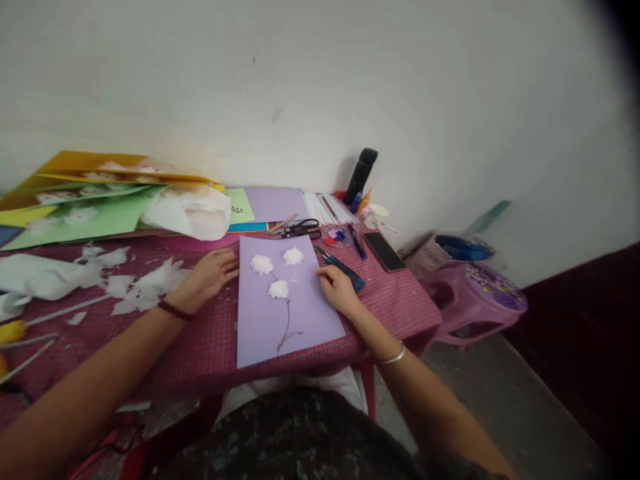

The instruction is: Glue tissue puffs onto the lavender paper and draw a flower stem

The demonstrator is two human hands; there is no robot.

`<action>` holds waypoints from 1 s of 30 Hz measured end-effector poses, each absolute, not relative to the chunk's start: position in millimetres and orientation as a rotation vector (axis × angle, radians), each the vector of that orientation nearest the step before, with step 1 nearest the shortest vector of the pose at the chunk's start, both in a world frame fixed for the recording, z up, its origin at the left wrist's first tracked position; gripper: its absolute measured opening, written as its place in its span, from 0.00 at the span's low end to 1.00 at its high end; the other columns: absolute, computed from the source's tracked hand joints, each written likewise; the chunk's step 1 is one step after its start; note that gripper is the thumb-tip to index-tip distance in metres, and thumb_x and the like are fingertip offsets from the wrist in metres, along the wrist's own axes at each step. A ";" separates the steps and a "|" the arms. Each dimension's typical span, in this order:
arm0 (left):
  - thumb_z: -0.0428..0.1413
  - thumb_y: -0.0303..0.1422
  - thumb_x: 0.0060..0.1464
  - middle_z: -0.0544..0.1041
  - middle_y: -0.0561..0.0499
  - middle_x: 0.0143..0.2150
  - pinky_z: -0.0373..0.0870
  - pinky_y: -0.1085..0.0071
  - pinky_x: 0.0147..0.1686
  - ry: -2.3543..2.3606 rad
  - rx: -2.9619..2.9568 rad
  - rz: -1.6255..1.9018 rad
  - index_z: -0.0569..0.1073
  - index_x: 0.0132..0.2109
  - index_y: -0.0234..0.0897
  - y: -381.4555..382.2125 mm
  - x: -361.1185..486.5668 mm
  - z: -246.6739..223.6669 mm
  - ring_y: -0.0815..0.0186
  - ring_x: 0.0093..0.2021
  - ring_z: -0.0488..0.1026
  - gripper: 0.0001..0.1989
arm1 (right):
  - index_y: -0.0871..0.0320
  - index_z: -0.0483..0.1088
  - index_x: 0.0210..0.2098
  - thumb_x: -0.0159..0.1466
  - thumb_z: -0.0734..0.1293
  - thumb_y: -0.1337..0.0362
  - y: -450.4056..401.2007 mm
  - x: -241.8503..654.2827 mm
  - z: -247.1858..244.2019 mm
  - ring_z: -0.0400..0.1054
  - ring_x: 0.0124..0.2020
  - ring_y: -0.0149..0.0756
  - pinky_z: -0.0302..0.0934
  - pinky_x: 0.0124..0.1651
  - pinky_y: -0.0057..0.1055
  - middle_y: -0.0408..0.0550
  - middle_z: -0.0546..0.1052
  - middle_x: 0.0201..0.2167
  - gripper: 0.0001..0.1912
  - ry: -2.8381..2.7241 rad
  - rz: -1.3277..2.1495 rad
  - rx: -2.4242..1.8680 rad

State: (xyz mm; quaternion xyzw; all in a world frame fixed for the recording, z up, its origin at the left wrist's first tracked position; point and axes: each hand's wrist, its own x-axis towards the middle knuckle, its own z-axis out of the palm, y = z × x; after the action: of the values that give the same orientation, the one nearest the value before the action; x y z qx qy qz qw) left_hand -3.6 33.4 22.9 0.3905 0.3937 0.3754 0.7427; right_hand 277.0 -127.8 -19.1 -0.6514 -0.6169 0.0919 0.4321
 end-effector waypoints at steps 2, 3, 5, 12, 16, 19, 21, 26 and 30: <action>0.57 0.28 0.51 0.77 0.47 0.30 0.74 0.70 0.30 0.883 0.954 0.691 0.71 0.33 0.35 40.6 0.5 24.8 0.64 0.31 0.75 0.02 | 0.56 0.73 0.35 0.58 0.60 0.70 -126.0 279.6 -22.1 0.72 0.38 0.39 0.66 0.47 0.38 0.48 0.78 0.35 0.11 -1.508 0.232 -1.649; 0.56 0.30 0.52 0.77 0.47 0.29 0.73 0.70 0.27 0.900 1.033 0.609 0.71 0.34 0.34 44.2 2.7 25.5 0.63 0.29 0.75 0.04 | 0.56 0.73 0.35 0.59 0.59 0.69 -125.0 281.3 -23.1 0.72 0.37 0.38 0.67 0.45 0.37 0.48 0.78 0.34 0.11 -1.490 0.236 -1.666; 0.56 0.33 0.53 0.75 0.47 0.27 0.71 0.71 0.21 0.906 1.186 0.477 0.72 0.34 0.33 49.8 6.4 24.7 0.64 0.24 0.73 0.06 | 0.56 0.72 0.34 0.60 0.58 0.67 -123.8 284.4 -24.7 0.71 0.34 0.37 0.67 0.42 0.35 0.46 0.78 0.32 0.11 -1.461 0.242 -1.704; 0.59 0.36 0.50 0.74 0.52 0.25 0.67 0.76 0.20 0.801 1.343 0.520 0.72 0.30 0.34 50.0 2.1 7.0 0.69 0.22 0.70 0.08 | 0.56 0.71 0.31 0.57 0.58 0.67 -123.9 283.1 -21.3 0.69 0.34 0.37 0.65 0.42 0.35 0.46 0.75 0.30 0.10 -1.475 0.224 -1.795; 0.60 0.41 0.47 0.77 0.48 0.28 0.71 0.74 0.24 0.770 1.385 0.486 0.73 0.29 0.34 51.7 -3.2 9.2 0.66 0.27 0.73 0.13 | 0.55 0.70 0.28 0.54 0.58 0.70 -121.8 276.2 -17.3 0.68 0.34 0.37 0.64 0.44 0.36 0.46 0.73 0.29 0.10 -1.452 0.190 -1.815; 0.61 0.42 0.44 0.77 0.48 0.28 0.71 0.75 0.25 0.788 1.417 0.495 0.73 0.27 0.34 54.3 0.6 12.1 0.67 0.26 0.72 0.14 | 0.56 0.69 0.27 0.53 0.58 0.72 -121.2 273.0 -14.5 0.68 0.35 0.37 0.64 0.45 0.35 0.45 0.73 0.30 0.10 -1.436 0.145 -1.838; 0.61 0.41 0.44 0.76 0.49 0.25 0.70 0.74 0.23 0.818 1.412 0.522 0.72 0.26 0.34 53.3 7.7 12.0 0.68 0.24 0.70 0.13 | 0.56 0.69 0.26 0.52 0.58 0.73 -122.1 272.9 -13.1 0.68 0.34 0.36 0.64 0.44 0.34 0.45 0.73 0.29 0.10 -1.442 0.117 -1.866; 0.58 0.36 0.49 0.72 0.52 0.22 0.68 0.73 0.22 0.875 1.309 0.643 0.71 0.25 0.35 42.7 27.7 9.5 0.68 0.22 0.68 0.10 | 0.55 0.68 0.28 0.54 0.58 0.73 -129.4 273.4 -11.9 0.67 0.38 0.37 0.63 0.47 0.35 0.46 0.72 0.32 0.10 -1.486 0.076 -1.963; 0.54 0.37 0.55 0.70 0.51 0.22 0.69 0.71 0.22 0.834 1.245 0.659 0.69 0.25 0.36 41.8 29.5 8.7 0.69 0.20 0.67 0.13 | 0.54 0.67 0.28 0.55 0.58 0.73 -130.6 270.7 -8.8 0.67 0.39 0.38 0.63 0.49 0.36 0.46 0.71 0.32 0.10 -1.516 0.085 -2.016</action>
State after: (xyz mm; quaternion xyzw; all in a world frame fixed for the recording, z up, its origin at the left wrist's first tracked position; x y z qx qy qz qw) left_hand 29.5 41.8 8.7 0.5551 0.3722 0.2941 0.6833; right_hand 270.7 -130.6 -8.8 -0.7611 -0.5721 0.0322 0.3040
